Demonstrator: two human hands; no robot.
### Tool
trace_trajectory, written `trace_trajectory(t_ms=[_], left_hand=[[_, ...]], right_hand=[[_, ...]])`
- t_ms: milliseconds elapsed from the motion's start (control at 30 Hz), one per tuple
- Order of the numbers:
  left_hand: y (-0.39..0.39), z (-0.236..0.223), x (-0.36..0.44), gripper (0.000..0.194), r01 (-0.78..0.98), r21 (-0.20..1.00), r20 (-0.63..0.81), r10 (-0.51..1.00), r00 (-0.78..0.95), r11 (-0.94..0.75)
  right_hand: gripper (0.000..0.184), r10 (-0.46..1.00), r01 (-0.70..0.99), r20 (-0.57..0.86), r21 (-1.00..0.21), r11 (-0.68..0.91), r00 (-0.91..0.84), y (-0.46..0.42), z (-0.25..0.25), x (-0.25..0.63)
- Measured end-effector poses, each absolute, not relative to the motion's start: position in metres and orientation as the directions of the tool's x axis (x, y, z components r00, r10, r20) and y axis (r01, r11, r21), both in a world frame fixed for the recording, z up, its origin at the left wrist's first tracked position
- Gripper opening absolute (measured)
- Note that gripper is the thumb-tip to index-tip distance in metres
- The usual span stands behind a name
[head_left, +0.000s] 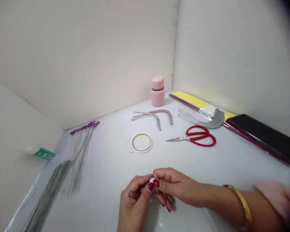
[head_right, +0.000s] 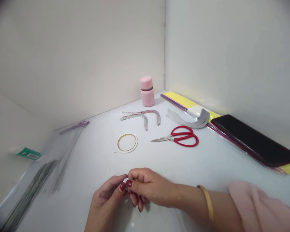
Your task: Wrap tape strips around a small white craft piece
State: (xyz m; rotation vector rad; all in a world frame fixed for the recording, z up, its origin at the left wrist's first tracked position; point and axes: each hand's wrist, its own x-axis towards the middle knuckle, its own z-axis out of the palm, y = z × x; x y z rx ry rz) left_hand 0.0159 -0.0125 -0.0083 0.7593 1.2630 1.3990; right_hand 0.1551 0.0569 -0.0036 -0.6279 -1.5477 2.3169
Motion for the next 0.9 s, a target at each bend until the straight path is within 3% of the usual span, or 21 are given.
trace_trajectory(t_ms=[433, 567, 900], left_hand=[[-0.011, 0.003, 0.017, 0.015, -0.199, 0.960, -0.257, 0.907, -0.334, 0.198], [-0.011, 0.005, 0.017, 0.016, -0.094, 0.981, -0.190, 0.944, -0.272, 0.170], [-0.013, 0.002, 0.019, 0.013, -0.062, 0.992, -0.122, 0.958, -0.258, 0.109]], right_hand=[[0.024, 0.691, 0.118, -0.099, -0.993, -0.019, -0.716, 0.053, -0.001, 0.157], [0.025, 0.741, 0.058, -0.121, -0.992, -0.110, -0.660, 0.056, -0.003, 0.155], [0.020, 0.714, 0.037, -0.217, -0.965, -0.259, -0.666, 0.059, -0.001, 0.154]])
